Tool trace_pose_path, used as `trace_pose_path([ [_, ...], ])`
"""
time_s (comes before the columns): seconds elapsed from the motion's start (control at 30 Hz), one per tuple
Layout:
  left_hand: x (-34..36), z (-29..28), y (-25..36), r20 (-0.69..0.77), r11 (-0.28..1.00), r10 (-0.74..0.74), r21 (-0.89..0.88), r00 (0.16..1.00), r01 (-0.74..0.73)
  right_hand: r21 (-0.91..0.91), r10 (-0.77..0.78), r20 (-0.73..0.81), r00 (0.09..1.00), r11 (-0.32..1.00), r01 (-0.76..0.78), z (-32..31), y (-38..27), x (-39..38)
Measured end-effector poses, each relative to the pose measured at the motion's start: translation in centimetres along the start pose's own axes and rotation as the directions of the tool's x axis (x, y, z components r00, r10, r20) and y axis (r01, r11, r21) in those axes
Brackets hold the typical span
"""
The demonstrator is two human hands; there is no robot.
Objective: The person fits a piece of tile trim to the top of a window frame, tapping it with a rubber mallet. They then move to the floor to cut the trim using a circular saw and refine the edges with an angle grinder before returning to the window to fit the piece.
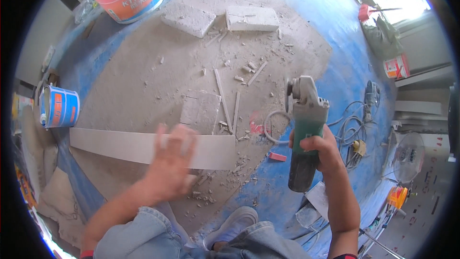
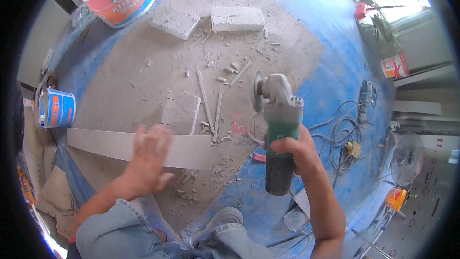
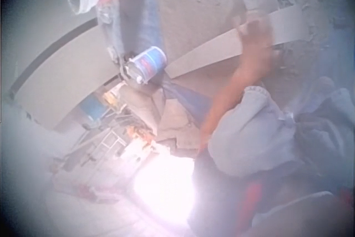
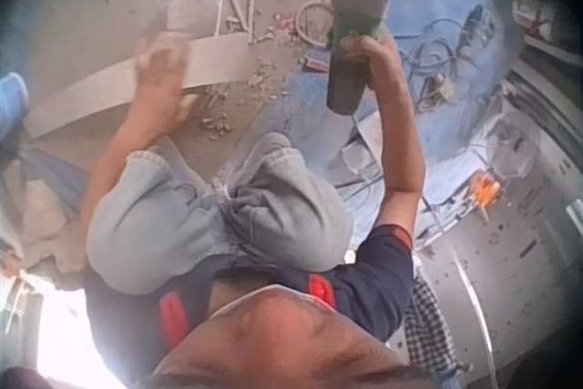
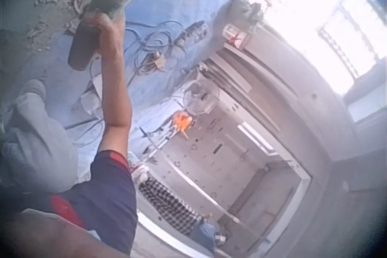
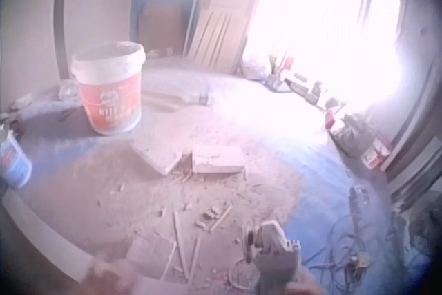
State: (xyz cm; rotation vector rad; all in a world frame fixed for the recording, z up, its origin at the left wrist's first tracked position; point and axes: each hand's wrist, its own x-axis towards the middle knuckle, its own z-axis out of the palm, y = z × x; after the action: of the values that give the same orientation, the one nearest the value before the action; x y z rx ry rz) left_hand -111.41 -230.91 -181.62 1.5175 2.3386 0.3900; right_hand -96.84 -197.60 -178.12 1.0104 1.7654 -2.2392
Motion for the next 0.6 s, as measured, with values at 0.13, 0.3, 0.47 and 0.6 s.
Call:
trace_pose_path([
  [0.13, 2.9, 3.9, 6.8, -0.199, 0.780, 0.533, -0.260, 0.822, -0.569, 0.065, -0.040, -0.055, 0.998, 0.997, 0.043, 1.9, -1.6, 0.6],
  [0.3, 5.3, 5.4, 12.7, -0.414, 0.757, 0.523, -0.176, 0.745, -0.629, 0.192, -0.014, -0.097, 0.995, 0.981, 0.032, 3.1, -0.8, 0.5],
  [0.47, 6.7, 6.2, 12.9, -0.514, 0.737, 0.554, -0.062, 0.655, -0.673, 0.285, -0.036, -0.166, 0.985, 0.955, 0.083, 2.5, 1.2, -0.7],
  [0.6, 6.8, 7.1, 12.6, -0.489, 0.677, 0.488, -0.310, 0.723, -0.668, 0.394, 0.020, -0.173, 0.985, 0.918, 0.051, 1.9, 2.4, -1.0],
])
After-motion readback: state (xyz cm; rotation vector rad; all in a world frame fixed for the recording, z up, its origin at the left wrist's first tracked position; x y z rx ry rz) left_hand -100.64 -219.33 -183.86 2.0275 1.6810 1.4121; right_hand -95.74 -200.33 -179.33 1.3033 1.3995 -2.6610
